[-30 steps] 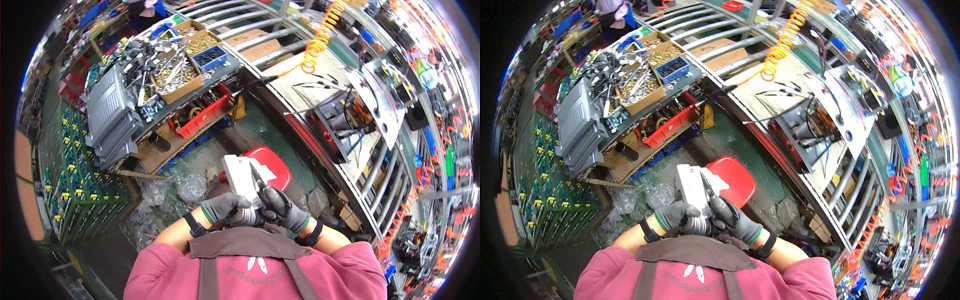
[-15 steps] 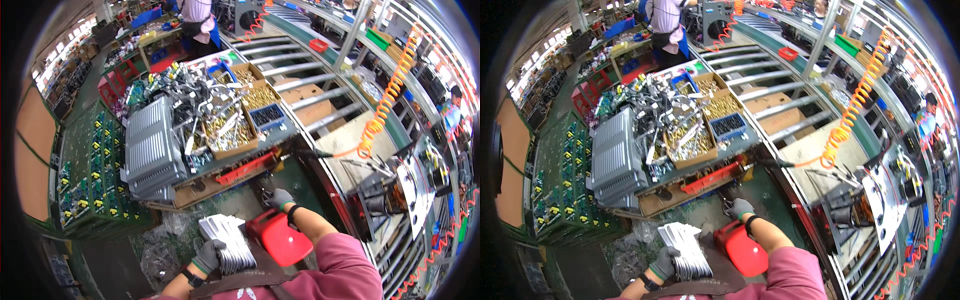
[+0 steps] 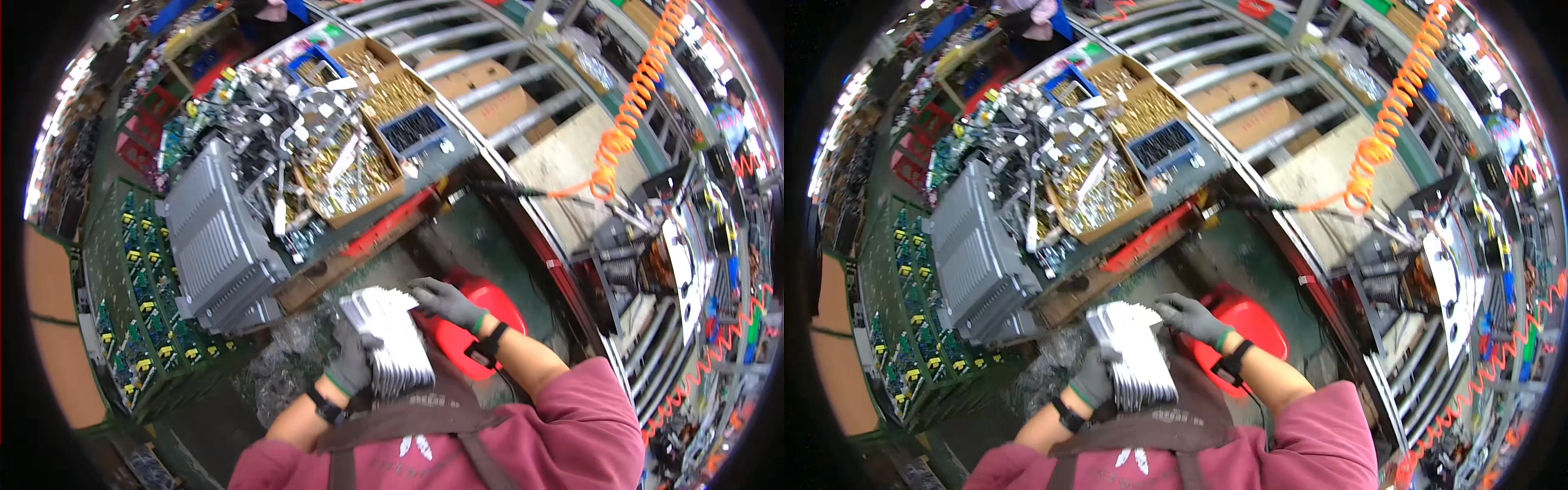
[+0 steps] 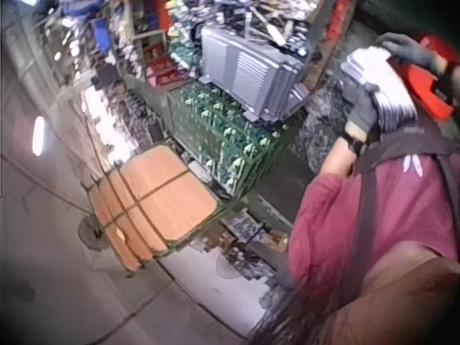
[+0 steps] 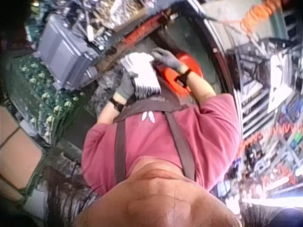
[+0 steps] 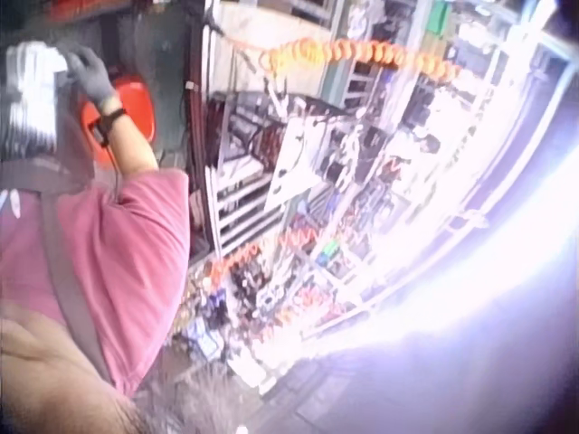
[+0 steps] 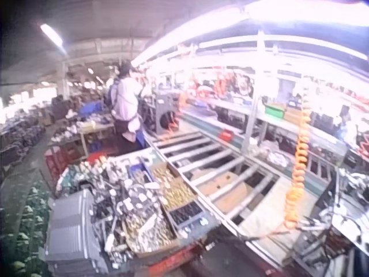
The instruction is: Assembling the internal components, wiring, and labels of a DC power inverter on a factory assembly line.
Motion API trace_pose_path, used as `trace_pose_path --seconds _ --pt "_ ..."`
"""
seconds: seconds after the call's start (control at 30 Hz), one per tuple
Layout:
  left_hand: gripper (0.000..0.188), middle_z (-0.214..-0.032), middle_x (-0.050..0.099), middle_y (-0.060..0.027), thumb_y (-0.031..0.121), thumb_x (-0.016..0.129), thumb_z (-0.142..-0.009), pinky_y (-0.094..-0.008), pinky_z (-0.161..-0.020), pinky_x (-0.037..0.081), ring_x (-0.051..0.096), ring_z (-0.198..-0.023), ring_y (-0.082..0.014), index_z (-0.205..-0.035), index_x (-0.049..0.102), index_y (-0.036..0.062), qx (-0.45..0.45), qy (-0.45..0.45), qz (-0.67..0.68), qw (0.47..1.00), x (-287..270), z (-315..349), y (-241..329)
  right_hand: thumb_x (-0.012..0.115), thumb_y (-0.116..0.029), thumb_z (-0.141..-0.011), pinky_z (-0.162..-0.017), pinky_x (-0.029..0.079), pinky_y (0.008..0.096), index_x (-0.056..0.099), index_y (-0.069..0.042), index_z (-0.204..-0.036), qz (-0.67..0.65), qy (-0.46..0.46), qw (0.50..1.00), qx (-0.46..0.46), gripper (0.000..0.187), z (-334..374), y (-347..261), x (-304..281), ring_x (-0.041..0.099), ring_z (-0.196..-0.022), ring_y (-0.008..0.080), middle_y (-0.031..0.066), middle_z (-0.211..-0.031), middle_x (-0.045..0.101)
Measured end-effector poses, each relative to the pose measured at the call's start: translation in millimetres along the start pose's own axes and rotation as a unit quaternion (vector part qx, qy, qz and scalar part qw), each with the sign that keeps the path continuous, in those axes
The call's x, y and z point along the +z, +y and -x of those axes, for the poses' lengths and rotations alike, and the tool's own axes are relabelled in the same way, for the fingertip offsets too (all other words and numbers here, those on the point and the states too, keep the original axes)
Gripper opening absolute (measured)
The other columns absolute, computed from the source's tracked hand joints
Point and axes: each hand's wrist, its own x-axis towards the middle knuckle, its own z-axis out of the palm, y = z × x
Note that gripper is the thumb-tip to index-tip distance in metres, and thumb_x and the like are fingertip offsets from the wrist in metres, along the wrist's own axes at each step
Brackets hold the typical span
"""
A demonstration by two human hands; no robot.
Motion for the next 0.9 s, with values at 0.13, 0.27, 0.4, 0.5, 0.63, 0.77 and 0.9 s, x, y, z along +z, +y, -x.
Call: trace_pose_path --seconds 0.13,0.27,0.4,0.5,0.63,0.77,0.9 --pt "0.074 -0.122 0.056 -0.0245 0.021 0.056 -0.062 -0.0458 -0.104 0.041 0.056 -0.113 -0.0390 -0.129 0.043 -0.0069 -0.082 -0.111 -0.012 0.990 43 -27 -3 0.075 -0.046 -0.077 -0.090 0.046 0.0318 0.034 -0.002 -0.140 0.032 0.117 0.984 -0.130 0.087 140 -9 24 0.054 -0.100 0.0161 0.0110 -0.117 0.054" --pt "0.075 -0.123 0.055 -0.0241 0.023 0.055 -0.064 -0.0471 -0.104 0.041 0.055 -0.113 -0.0391 -0.132 0.041 -0.0056 -0.191 -0.219 -0.069 0.954 95 -53 -29 0.078 -0.035 -0.074 -0.078 0.050 0.0327 0.036 -0.005 -0.140 0.179 0.358 0.911 -0.101 0.084 216 -19 37 0.059 -0.088 0.0193 0.0112 -0.115 0.057" --pt "0.072 -0.125 0.053 -0.0220 0.022 0.051 -0.067 -0.0475 -0.104 0.041 0.053 -0.115 -0.0377 -0.133 0.040 -0.0041 -0.298 -0.249 -0.141 0.911 146 -59 -76 0.069 -0.013 -0.080 -0.066 0.049 0.0305 0.064 -0.008 -0.095 0.247 0.587 0.763 -0.112 0.017 247 -7 41 0.060 -0.071 0.0193 0.0070 -0.081 0.062" --pt "0.073 -0.122 0.055 -0.0223 0.025 0.055 -0.067 -0.0488 -0.102 0.043 0.055 -0.112 -0.0376 -0.132 0.041 -0.0038 -0.379 -0.272 -0.130 0.875 175 -46 -104 0.061 -0.010 -0.088 -0.064 0.048 0.0264 0.061 -0.006 -0.097 0.098 0.638 0.743 -0.178 0.009 291 10 52 0.057 -0.070 0.0111 0.0047 -0.079 0.060" --pt "0.086 -0.122 0.055 -0.0191 0.040 0.072 -0.065 -0.0485 -0.094 0.049 0.057 -0.109 -0.0354 -0.135 0.039 0.0017 -0.438 -0.398 -0.149 0.792 202 -31 -150 0.053 -0.007 -0.094 -0.057 0.043 0.0204 0.052 -0.005 -0.102 -0.190 0.617 0.727 -0.235 0.008 338 26 78 0.050 -0.066 0.0036 -0.0034 -0.081 0.053" --pt "0.102 -0.125 0.053 -0.0219 0.048 0.082 -0.060 -0.0530 -0.093 0.050 0.057 -0.109 -0.0389 -0.137 0.036 0.0009 -0.472 -0.396 -0.166 0.770 215 -1 -207 0.051 -0.007 -0.094 -0.052 0.041 0.0191 0.053 -0.005 -0.103 -0.265 0.641 0.667 -0.274 0.008 400 66 91 0.048 -0.060 0.0029 -0.0022 -0.080 0.053" --pt "0.105 -0.129 0.052 -0.0234 0.059 0.075 -0.065 -0.0550 -0.095 0.046 0.055 -0.113 -0.0398 -0.142 0.029 0.0031 -0.460 -0.493 -0.342 0.654 236 28 -285 0.055 -0.009 -0.091 -0.050 0.040 0.0187 0.055 -0.006 -0.107 -0.410 0.582 0.664 -0.230 0.016 487 140 78 0.050 -0.058 0.0032 -0.0009 -0.083 0.056"
